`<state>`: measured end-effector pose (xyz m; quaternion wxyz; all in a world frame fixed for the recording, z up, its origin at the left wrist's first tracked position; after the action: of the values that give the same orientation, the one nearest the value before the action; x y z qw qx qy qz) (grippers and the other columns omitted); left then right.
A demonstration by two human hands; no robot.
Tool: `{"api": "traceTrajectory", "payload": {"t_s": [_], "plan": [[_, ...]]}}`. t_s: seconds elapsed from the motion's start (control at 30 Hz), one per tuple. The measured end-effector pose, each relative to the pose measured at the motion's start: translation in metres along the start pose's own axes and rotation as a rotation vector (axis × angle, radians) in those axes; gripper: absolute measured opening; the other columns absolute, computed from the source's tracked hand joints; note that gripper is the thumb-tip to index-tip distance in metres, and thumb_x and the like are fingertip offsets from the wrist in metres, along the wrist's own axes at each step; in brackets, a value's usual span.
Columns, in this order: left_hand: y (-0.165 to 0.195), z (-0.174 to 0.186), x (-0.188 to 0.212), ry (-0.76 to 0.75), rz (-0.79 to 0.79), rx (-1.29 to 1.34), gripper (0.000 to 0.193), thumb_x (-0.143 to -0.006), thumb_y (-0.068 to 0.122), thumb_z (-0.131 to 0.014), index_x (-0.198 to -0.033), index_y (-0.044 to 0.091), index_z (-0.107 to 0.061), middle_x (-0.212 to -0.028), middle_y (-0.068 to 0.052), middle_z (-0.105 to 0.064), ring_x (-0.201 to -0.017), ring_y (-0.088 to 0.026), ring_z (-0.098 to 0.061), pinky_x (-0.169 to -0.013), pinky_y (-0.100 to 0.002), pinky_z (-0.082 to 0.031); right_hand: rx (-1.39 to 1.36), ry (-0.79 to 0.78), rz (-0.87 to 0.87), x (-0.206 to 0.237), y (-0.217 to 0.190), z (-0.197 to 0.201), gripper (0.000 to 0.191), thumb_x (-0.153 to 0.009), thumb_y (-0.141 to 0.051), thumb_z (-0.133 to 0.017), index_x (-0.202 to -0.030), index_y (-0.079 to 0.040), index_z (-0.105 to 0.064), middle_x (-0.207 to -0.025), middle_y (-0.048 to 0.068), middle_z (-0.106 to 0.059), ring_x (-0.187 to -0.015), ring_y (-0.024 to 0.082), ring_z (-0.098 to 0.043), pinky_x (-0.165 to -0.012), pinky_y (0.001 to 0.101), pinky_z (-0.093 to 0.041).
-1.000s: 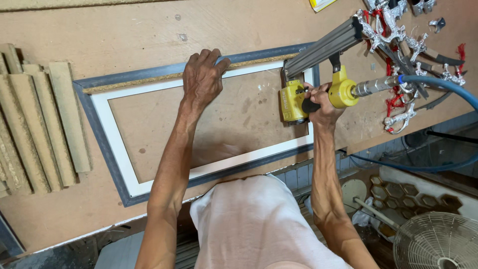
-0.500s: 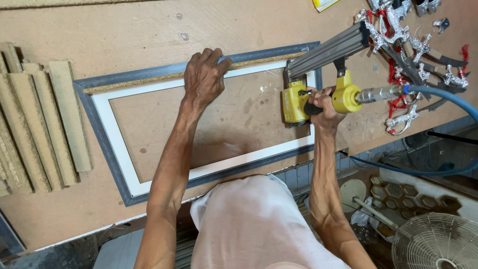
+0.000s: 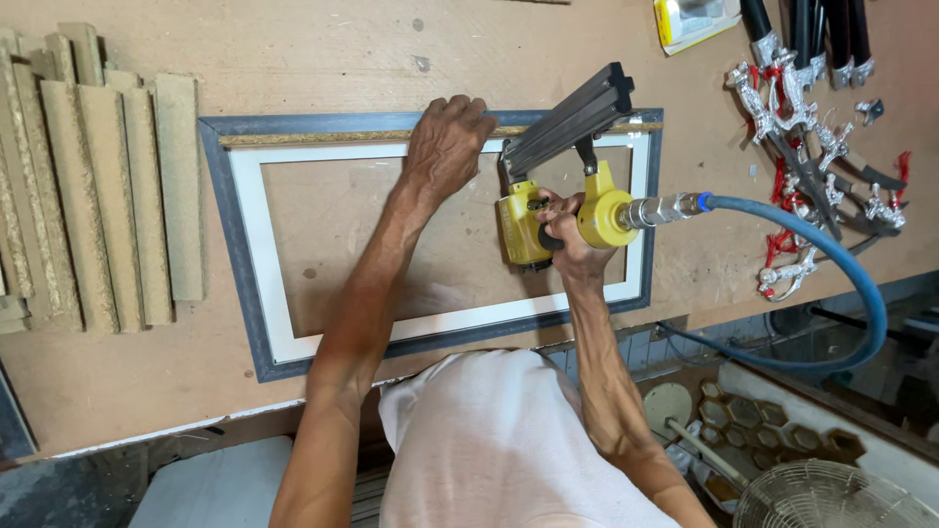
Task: The person assembles rectangular frames by placing thin wooden strips along the edges of a frame base and securing them with a pneumatic nail gun. They repeat this process for multiple frames, stacking completed units aside.
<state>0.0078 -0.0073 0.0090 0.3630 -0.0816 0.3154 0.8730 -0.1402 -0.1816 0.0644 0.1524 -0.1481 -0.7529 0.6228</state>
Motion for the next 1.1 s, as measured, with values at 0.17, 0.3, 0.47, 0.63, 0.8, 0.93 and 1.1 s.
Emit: {"api": "traceTrajectory", "payload": {"t_s": [0.17,0.3,0.47,0.63,0.8,0.93,1.1], "plan": [[-0.002,-0.010,0.000,-0.017,0.032,0.012,0.022,-0.076,-0.005,-0.068,-0.095,0.003,-0.073,-0.095,-0.012,-0.068,-0.099,-0.027,-0.065,-0.080,-0.042,-0.051,-0.074,-0.022,0.066,-0.003,-0.003,-0.004,0.014,-0.086,0.009,-0.055,-0.093,-0.003,-0.058,-0.075,0.006,-0.057,-0.067,0.021,-0.060,-0.108,0.0565,-0.054],[-0.001,-0.014,0.001,0.001,0.054,0.007,0.025,-0.078,-0.009,-0.065,-0.097,0.003,-0.075,-0.093,-0.011,-0.069,-0.098,-0.025,-0.065,-0.079,-0.040,-0.051,-0.076,-0.001,0.070,-0.001,0.000,0.002,0.013,-0.085,0.008,-0.055,-0.092,-0.003,-0.057,-0.073,0.006,-0.057,-0.065,0.020,-0.057,-0.106,0.0564,-0.054],[-0.003,-0.016,0.001,-0.022,0.081,0.012,0.025,-0.078,-0.011,-0.065,-0.096,0.003,-0.075,-0.092,-0.012,-0.070,-0.096,-0.025,-0.066,-0.077,-0.040,-0.052,-0.058,0.001,0.069,0.000,0.004,0.009,0.014,-0.084,0.008,-0.055,-0.091,-0.003,-0.057,-0.073,0.006,-0.056,-0.063,0.020,-0.057,-0.101,0.0560,-0.056],[-0.002,0.000,0.001,-0.004,0.037,-0.012,0.023,-0.080,-0.010,-0.066,-0.097,0.004,-0.074,-0.094,-0.012,-0.071,-0.095,-0.026,-0.067,-0.078,-0.041,-0.052,-0.010,-0.070,0.099,0.013,0.007,-0.001,0.015,-0.086,0.011,-0.056,-0.092,-0.002,-0.058,-0.078,0.008,-0.058,-0.070,0.023,-0.063,-0.108,0.0560,-0.055],[-0.032,0.068,0.040,0.052,0.053,-0.088,0.024,-0.078,-0.002,-0.067,-0.100,0.004,-0.074,-0.096,-0.013,-0.071,-0.093,-0.026,-0.066,-0.081,-0.045,-0.051,-0.011,-0.075,0.068,0.032,0.014,-0.036,0.018,-0.085,0.011,-0.056,-0.095,-0.003,-0.057,-0.076,0.005,-0.060,-0.070,0.021,-0.067,-0.108,0.0567,-0.055],[-0.082,0.125,0.083,-0.042,0.070,-0.032,0.019,-0.082,-0.001,-0.069,-0.099,0.004,-0.074,-0.093,-0.012,-0.070,-0.094,-0.030,-0.065,-0.083,-0.047,-0.050,-0.029,-0.054,0.067,0.036,0.029,-0.087,0.018,-0.083,0.012,-0.060,-0.094,-0.002,-0.058,-0.079,0.004,-0.058,-0.072,0.022,-0.068,-0.106,0.0574,-0.056],[-0.115,0.131,0.101,-0.013,0.076,0.019,0.026,-0.087,-0.011,-0.062,-0.101,0.006,-0.075,-0.094,-0.009,-0.069,-0.092,-0.024,-0.066,-0.085,-0.040,-0.054,-0.009,-0.061,0.071,0.045,0.030,-0.149,0.016,-0.084,0.009,-0.057,-0.096,-0.002,-0.058,-0.078,0.005,-0.059,-0.070,0.022,-0.068,-0.107,0.0568,-0.055]]}}
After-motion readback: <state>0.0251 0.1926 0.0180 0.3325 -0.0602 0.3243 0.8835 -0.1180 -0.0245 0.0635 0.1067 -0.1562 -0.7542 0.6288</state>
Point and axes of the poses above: each hand's wrist, its own x-axis away from the middle knuckle, its own z-axis out of the back of the hand, y = z × x, the point moved 2 cm from there along -x, towards the middle knuckle
